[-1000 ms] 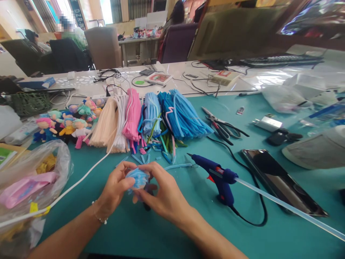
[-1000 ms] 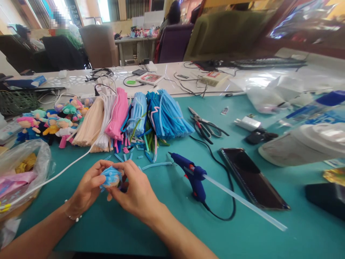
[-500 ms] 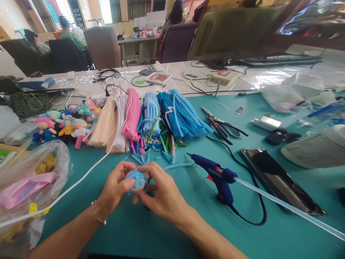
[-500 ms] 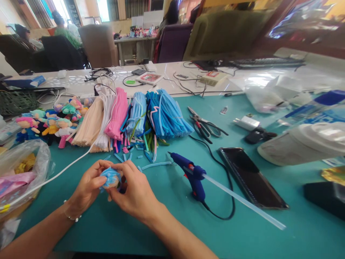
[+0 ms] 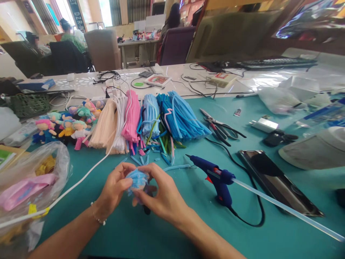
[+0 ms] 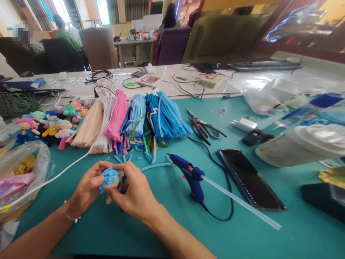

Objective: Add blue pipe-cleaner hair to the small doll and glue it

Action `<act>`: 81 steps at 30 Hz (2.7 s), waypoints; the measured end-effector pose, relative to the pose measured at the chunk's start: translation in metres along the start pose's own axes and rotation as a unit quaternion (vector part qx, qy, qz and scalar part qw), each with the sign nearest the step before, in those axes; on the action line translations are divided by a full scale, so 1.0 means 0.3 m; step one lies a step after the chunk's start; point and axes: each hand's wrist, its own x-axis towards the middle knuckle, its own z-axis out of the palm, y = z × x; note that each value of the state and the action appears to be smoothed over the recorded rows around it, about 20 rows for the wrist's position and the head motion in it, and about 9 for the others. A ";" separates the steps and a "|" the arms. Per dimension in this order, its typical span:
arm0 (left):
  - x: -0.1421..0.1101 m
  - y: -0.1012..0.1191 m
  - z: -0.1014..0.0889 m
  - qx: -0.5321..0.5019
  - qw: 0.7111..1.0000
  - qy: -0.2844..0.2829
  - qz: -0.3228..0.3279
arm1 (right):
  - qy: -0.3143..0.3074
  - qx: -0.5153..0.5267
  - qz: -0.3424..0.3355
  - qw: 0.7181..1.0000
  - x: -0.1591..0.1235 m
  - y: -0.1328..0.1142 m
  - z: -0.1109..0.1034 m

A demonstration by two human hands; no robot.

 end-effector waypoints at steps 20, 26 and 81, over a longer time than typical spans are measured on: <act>0.030 -0.033 -0.042 -0.014 0.998 -0.042 0.052 | 0.100 0.112 0.096 0.984 0.021 0.004 -0.025; 0.033 -0.085 -0.044 0.017 0.991 -0.118 0.063 | 0.140 0.116 0.088 0.979 0.029 0.032 -0.012; 0.043 -0.074 -0.028 0.059 0.988 0.051 0.133 | 0.047 0.076 0.071 0.994 0.042 0.076 0.036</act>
